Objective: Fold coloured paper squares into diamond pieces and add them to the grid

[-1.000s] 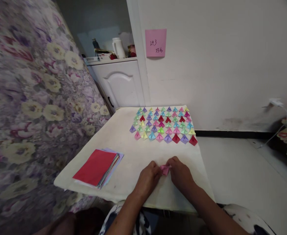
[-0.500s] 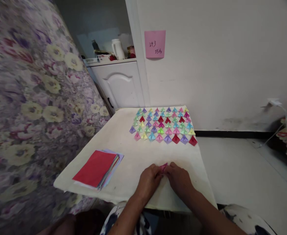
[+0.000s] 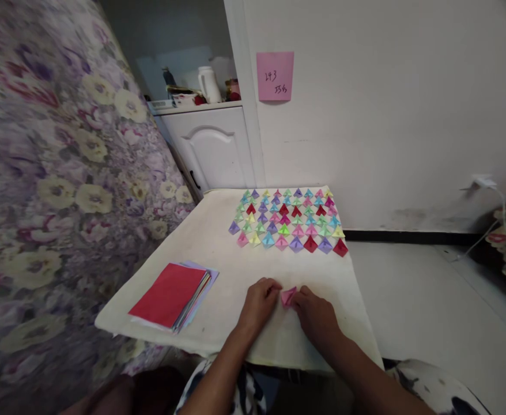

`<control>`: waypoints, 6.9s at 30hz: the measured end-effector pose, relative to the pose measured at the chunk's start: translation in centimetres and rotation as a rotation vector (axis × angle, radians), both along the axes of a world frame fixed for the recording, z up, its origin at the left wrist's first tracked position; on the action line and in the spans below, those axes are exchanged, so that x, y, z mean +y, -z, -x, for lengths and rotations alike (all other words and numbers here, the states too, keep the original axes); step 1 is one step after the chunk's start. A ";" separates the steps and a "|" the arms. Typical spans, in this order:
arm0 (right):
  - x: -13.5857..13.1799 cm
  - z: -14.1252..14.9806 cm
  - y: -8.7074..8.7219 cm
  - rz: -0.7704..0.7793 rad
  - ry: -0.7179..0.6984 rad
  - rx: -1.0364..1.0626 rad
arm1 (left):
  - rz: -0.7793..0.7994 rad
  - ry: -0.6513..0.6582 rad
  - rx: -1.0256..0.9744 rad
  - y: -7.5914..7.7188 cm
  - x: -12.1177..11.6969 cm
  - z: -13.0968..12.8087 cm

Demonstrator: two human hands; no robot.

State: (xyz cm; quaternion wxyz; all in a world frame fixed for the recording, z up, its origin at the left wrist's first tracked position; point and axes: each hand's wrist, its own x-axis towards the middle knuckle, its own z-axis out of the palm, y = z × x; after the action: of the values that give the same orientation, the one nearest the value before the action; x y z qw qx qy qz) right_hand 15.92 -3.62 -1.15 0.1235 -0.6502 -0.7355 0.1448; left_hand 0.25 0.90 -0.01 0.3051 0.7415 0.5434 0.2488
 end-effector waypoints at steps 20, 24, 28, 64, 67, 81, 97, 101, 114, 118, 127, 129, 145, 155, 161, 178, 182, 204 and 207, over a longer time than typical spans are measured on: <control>0.0 -0.2 -0.4 0.009 -0.016 0.019 | 0.152 -0.005 0.036 0.8 2.7 -1.5; 0.1 -1.5 -1.1 -0.010 0.034 0.150 | 0.161 -0.004 -0.015 0.7 2.5 -1.0; 0.5 -2.6 -1.4 -0.010 0.088 0.167 | 0.186 -0.019 -0.076 0.5 2.2 -0.2; 0.6 -0.1 -0.7 -0.027 -0.033 0.106 | 0.061 0.173 0.027 -0.7 -0.4 0.2; 0.6 0.0 -0.6 -0.023 -0.039 0.098 | 0.046 0.169 0.045 -0.6 -0.4 0.2; 0.8 0.1 -0.7 -0.011 -0.033 0.120 | -0.067 0.171 0.213 -1.5 -1.2 -1.2; 0.9 -2.0 -1.9 -0.048 0.067 0.194 | -0.112 0.097 0.249 -1.8 -1.4 -0.8; 0.9 -2.1 -1.9 -0.051 0.083 0.214 | -0.111 -0.007 0.192 -2.2 -0.9 0.4; 0.9 -0.9 -1.1 -0.012 0.045 0.179 | -0.175 -0.167 0.177 -2.1 0.9 3.6; 0.9 -0.6 -0.7 -0.022 0.025 0.193 | -0.212 -0.235 0.228 -2.2 1.9 4.8; 0.9 0.4 0.2 -0.006 0.008 0.200 | -0.267 -0.488 0.366 -2.4 8.8 9.5; 1.0 0.6 0.6 0.003 0.005 0.200 | -0.268 -0.519 0.387 -2.2 10.1 10.0; 1.4 1.0 1.9 0.071 -0.049 0.151 | -0.245 -0.530 0.496 -0.2 13.6 10.4; 1.4 1.2 1.7 0.070 -0.046 0.149 | -0.252 -0.494 0.518 0.0 13.9 10.9; 1.3 1.2 1.9 0.036 -0.043 0.143 | -0.245 -0.493 0.506 0.3 14.1 10.8; 1.4 1.0 1.7 0.097 -0.059 0.164 | -0.201 -0.582 0.336 0.6 13.9 11.7; 1.4 1.0 1.5 0.097 -0.055 0.170 | -0.208 -0.568 0.319 0.8 14.0 11.9; 1.4 1.0 1.9 0.044 -0.076 0.110 | -0.257 -0.563 0.406 -2.6 9.5 14.4; 1.3 1.0 1.7 0.035 -0.086 0.107 | -0.245 -0.574 0.440 -2.8 7.8 15.5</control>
State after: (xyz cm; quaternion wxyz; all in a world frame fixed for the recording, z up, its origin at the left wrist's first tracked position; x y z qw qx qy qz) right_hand 14.94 -2.34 -2.86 0.1448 -0.6115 -0.7524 0.1973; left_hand -15.23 8.67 2.82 0.0082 0.6258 0.7477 0.2220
